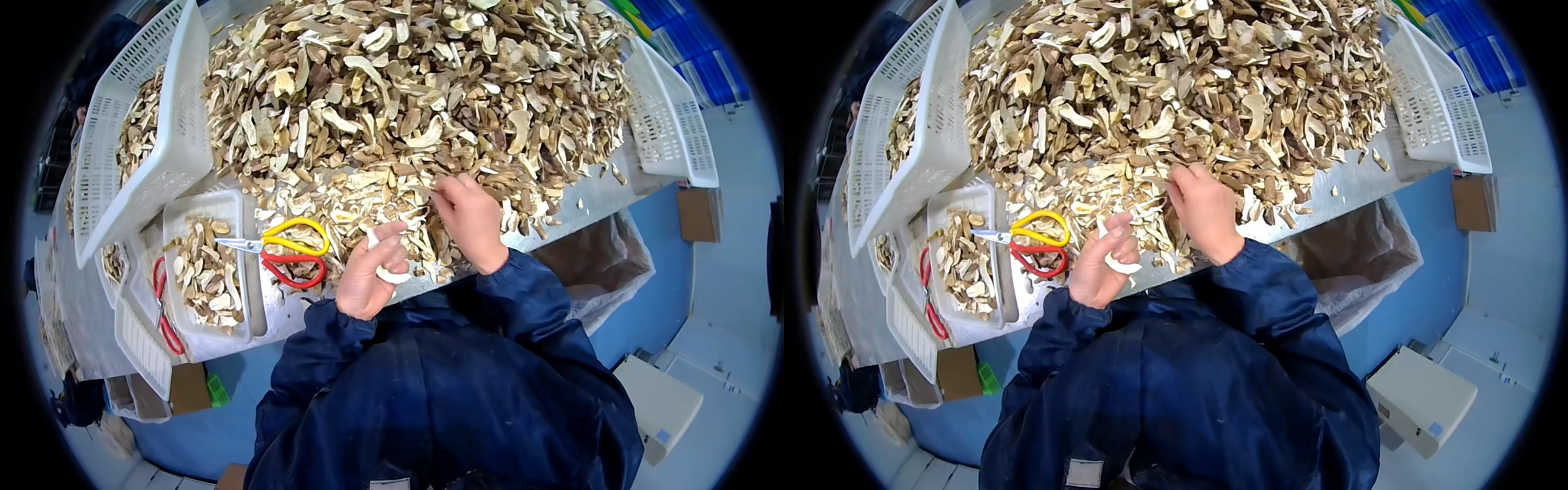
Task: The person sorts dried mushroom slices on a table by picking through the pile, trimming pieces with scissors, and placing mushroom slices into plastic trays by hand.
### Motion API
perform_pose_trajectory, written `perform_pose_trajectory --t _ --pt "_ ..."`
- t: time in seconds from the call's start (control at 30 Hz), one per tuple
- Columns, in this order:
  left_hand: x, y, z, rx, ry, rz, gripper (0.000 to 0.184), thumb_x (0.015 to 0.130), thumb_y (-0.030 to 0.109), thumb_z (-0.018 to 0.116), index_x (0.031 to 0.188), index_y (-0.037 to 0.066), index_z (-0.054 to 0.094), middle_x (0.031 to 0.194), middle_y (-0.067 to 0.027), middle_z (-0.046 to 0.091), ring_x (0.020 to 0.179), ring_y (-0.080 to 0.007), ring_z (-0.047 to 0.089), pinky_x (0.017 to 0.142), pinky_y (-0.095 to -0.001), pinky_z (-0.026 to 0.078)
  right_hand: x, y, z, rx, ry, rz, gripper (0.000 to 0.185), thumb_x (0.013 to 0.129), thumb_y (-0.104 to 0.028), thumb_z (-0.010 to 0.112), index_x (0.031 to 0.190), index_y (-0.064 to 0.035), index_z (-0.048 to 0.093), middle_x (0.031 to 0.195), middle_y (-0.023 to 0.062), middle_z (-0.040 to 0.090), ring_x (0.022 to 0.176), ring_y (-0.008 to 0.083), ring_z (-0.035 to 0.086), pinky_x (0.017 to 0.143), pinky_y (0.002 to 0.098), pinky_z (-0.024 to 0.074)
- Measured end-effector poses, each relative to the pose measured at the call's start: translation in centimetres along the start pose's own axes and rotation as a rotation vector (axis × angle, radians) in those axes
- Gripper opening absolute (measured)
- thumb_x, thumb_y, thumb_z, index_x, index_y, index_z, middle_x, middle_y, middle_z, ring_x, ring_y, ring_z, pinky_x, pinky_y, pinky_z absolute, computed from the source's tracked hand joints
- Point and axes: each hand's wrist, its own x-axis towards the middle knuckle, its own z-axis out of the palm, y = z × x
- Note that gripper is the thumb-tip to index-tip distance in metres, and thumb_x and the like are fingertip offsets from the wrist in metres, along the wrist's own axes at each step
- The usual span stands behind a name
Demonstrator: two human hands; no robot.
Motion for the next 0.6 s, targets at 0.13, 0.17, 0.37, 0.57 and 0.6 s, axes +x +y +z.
perform_pose_trajectory --t 0.13,0.17,0.37,0.57,0.6 --pt "0.0 -0.5 1.1 0.31 0.068 0.189 0.022 0.089 0.008 0.061 0.109 0.002 0.055 0.075 0.0033 0.047 0.063 -0.0048 0.041 0.058 -0.0211 0.036 -0.3 -1.0 -2.9 0.66 -0.415 0.12 0.01 0.078 -0.009 0.07 0.084 -0.0032 0.065 0.074 0.0021 0.052 0.065 0.0134 0.053 0.057 0.026 0.0413" --pt "0.1 -0.5 1.1 0.338 0.077 0.181 0.02 0.089 0.009 0.062 0.106 0.003 0.055 0.076 0.0031 0.048 0.062 -0.0049 0.041 0.057 -0.0208 0.035 -0.5 -1.2 -3.1 0.779 -0.552 0.138 0.009 0.08 -0.008 0.068 0.085 -0.0011 0.065 0.074 0.0002 0.05 0.068 0.0094 0.05 0.059 0.0234 0.0392" --pt "0.2 -0.8 1.5 0.302 0.128 0.253 0.011 0.088 0.009 0.063 0.096 0.005 0.056 0.076 0.0024 0.051 0.06 -0.0045 0.04 0.054 -0.0199 0.032 -2.2 -1.0 -3.3 1.193 -0.614 0.563 0.012 0.088 -0.012 0.062 0.095 -0.0018 0.061 0.087 -0.0006 0.057 0.074 0.0044 0.051 0.061 0.0178 0.0395" --pt "0.0 -1.4 1.5 0.513 0.122 0.23 0.01 0.088 0.006 0.062 0.096 0.003 0.057 0.074 0.0024 0.051 0.057 -0.0036 0.04 0.05 -0.0198 0.03 -3.9 -2.0 -1.7 1.026 -0.461 0.386 0.01 0.089 -0.01 0.062 0.094 -0.0019 0.06 0.08 -0.0035 0.056 0.071 0.002 0.049 0.061 0.0179 0.0405" --pt "-0.1 -1.4 1.3 0.52 0.123 0.217 0.01 0.088 0.007 0.062 0.096 0.003 0.057 0.073 0.0025 0.051 0.056 -0.0037 0.04 0.05 -0.0197 0.03 -3.9 -2.0 -1.7 0.97 -0.463 0.382 0.01 0.089 -0.011 0.062 0.093 -0.0019 0.06 0.079 -0.0039 0.056 0.07 0.002 0.049 0.061 0.0181 0.0408"
